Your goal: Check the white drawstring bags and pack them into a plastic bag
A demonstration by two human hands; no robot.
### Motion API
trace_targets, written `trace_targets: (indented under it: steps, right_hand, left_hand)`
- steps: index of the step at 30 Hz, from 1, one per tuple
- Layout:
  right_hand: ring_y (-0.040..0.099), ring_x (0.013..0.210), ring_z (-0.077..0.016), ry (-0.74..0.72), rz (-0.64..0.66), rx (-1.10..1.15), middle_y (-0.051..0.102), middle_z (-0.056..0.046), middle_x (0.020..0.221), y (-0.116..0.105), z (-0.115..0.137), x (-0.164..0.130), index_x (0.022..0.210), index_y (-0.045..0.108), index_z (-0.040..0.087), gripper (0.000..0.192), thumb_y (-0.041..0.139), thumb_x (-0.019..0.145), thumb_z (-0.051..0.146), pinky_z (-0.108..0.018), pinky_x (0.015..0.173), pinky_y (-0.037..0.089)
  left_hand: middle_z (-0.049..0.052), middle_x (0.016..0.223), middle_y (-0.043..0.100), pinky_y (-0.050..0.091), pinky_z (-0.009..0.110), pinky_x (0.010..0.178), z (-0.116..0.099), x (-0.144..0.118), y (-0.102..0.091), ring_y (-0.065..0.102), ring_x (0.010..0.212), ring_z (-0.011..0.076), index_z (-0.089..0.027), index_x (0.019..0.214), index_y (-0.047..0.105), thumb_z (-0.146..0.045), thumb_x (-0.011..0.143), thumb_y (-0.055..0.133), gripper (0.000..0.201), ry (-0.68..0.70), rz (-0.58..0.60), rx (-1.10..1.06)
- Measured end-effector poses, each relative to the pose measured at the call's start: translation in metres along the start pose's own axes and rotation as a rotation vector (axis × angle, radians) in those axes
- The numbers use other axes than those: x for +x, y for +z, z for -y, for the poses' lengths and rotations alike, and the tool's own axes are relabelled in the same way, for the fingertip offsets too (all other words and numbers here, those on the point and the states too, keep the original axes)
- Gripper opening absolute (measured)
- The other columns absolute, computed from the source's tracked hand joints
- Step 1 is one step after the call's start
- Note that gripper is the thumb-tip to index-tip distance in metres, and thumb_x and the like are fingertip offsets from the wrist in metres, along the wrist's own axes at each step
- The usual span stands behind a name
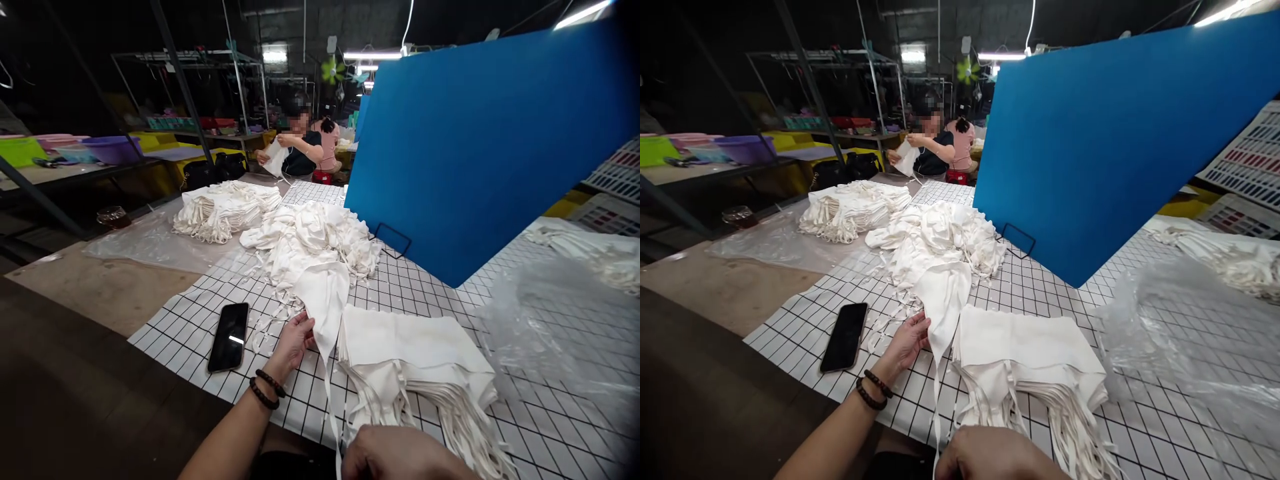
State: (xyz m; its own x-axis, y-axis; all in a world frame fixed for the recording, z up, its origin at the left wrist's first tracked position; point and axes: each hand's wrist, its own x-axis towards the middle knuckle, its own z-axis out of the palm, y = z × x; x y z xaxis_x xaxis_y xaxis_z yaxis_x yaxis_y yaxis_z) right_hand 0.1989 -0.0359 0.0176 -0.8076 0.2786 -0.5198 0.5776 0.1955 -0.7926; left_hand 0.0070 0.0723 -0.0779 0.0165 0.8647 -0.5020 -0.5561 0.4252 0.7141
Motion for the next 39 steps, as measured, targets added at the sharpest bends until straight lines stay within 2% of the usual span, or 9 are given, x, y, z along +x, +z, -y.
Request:
trace_targets:
  steps: [5, 8, 12, 19, 23, 27, 31, 34, 39]
  right_hand:
    - [0.060, 0.079, -0.0155, 0.236, -0.704, -0.228, 0.066, -0.004, 0.091, -0.065, -0.012, 0.029, 0.106, 0.060, 0.020, 0.025, 0.044, 0.087, 0.027, -0.023, 0.066, 0.041]
    - [0.058, 0.099, -0.0207, 0.355, -0.927, -0.444, 0.059, -0.013, 0.114, -0.124, -0.021, 0.074, 0.121, 0.049, 0.014, 0.034, 0.039, 0.090, 0.019, -0.028, 0.079, 0.044]
    - [0.051, 0.114, -0.0249, 0.332, -0.927, -0.612, 0.038, -0.016, 0.140, -0.183, -0.019, 0.141, 0.136, 0.035, 0.018, 0.057, 0.040, 0.082, 0.002, -0.033, 0.087, 0.042]
    - [0.061, 0.090, -0.0211, 0.258, -0.911, -0.688, 0.060, -0.012, 0.104, -0.223, 0.003, 0.169, 0.101, 0.058, 0.015, 0.027, 0.038, 0.086, 0.005, -0.031, 0.077, 0.046]
    - [0.057, 0.101, -0.0155, 0.133, -1.115, -0.614, 0.057, -0.009, 0.113, -0.214, 0.006, 0.091, 0.109, 0.053, 0.017, 0.026, 0.032, 0.093, 0.015, -0.026, 0.086, 0.046]
    - [0.060, 0.094, -0.0183, -0.103, -1.432, -0.250, 0.061, -0.006, 0.105, -0.165, -0.031, -0.035, 0.102, 0.056, 0.022, 0.018, 0.053, 0.086, 0.031, -0.029, 0.084, 0.050]
    - [0.060, 0.100, -0.0222, 0.187, -1.208, -0.012, 0.062, -0.009, 0.109, -0.097, -0.090, -0.119, 0.103, 0.058, 0.022, 0.023, 0.053, 0.085, 0.034, -0.031, 0.082, 0.052]
    - [0.061, 0.097, -0.0219, 0.410, -0.992, -0.017, 0.062, -0.007, 0.111, -0.062, -0.112, -0.133, 0.104, 0.060, 0.023, 0.024, 0.048, 0.083, 0.027, -0.034, 0.081, 0.052]
    - [0.060, 0.093, -0.0185, 0.352, -1.119, -0.134, 0.061, -0.006, 0.113, -0.068, -0.097, -0.100, 0.103, 0.059, 0.024, 0.027, 0.038, 0.086, 0.021, -0.033, 0.082, 0.049]
  left_hand:
    - [0.001, 0.075, 0.062, 0.051, 0.023, 0.046, -0.003, -0.004, -0.005, 0.060, 0.053, 0.0119, -0.015, 0.120, 0.046, -0.014, 0.077, 0.065, 0.046, 0.051, 0.013, 0.107]
    - [-0.001, 0.074, 0.060, 0.052, 0.024, 0.049, -0.001, -0.004, -0.006, 0.058, 0.052, 0.0104, -0.016, 0.124, 0.044, -0.016, 0.077, 0.065, 0.052, 0.052, 0.035, 0.174]
    - [-0.002, 0.071, 0.058, 0.053, 0.026, 0.052, 0.005, -0.003, -0.007, 0.057, 0.052, 0.0103, -0.014, 0.124, 0.043, -0.019, 0.074, 0.068, 0.056, 0.043, 0.030, 0.162]
    - [0.005, 0.088, 0.064, 0.055, 0.029, 0.055, 0.007, -0.004, -0.009, 0.061, 0.052, 0.0112, -0.015, 0.120, 0.047, -0.038, 0.083, 0.058, 0.045, -0.012, 0.053, 0.166]
    - [0.009, 0.098, 0.064, 0.054, 0.029, 0.052, 0.001, -0.001, -0.009, 0.063, 0.053, 0.0129, -0.017, 0.120, 0.047, -0.049, 0.082, 0.056, 0.050, -0.015, 0.117, 0.203]
    - [0.011, 0.104, 0.061, 0.045, 0.022, 0.038, 0.000, 0.008, -0.004, 0.059, 0.048, 0.0102, -0.018, 0.125, 0.042, -0.058, 0.079, 0.056, 0.062, -0.008, 0.147, 0.345]
    - [0.010, 0.102, 0.060, 0.036, 0.018, 0.032, 0.007, 0.016, 0.002, 0.054, 0.046, 0.0078, -0.017, 0.127, 0.039, -0.056, 0.077, 0.058, 0.066, 0.034, 0.165, 0.495]
    - [0.009, 0.099, 0.058, 0.037, 0.018, 0.033, 0.012, 0.017, 0.006, 0.054, 0.051, 0.0088, -0.016, 0.130, 0.037, -0.053, 0.079, 0.056, 0.066, 0.050, 0.190, 0.549]
    - [0.012, 0.121, 0.051, 0.049, 0.025, 0.059, 0.004, -0.003, 0.018, 0.056, 0.075, 0.0129, -0.019, 0.126, 0.046, -0.044, 0.086, 0.050, 0.047, 0.455, 0.047, 0.802]
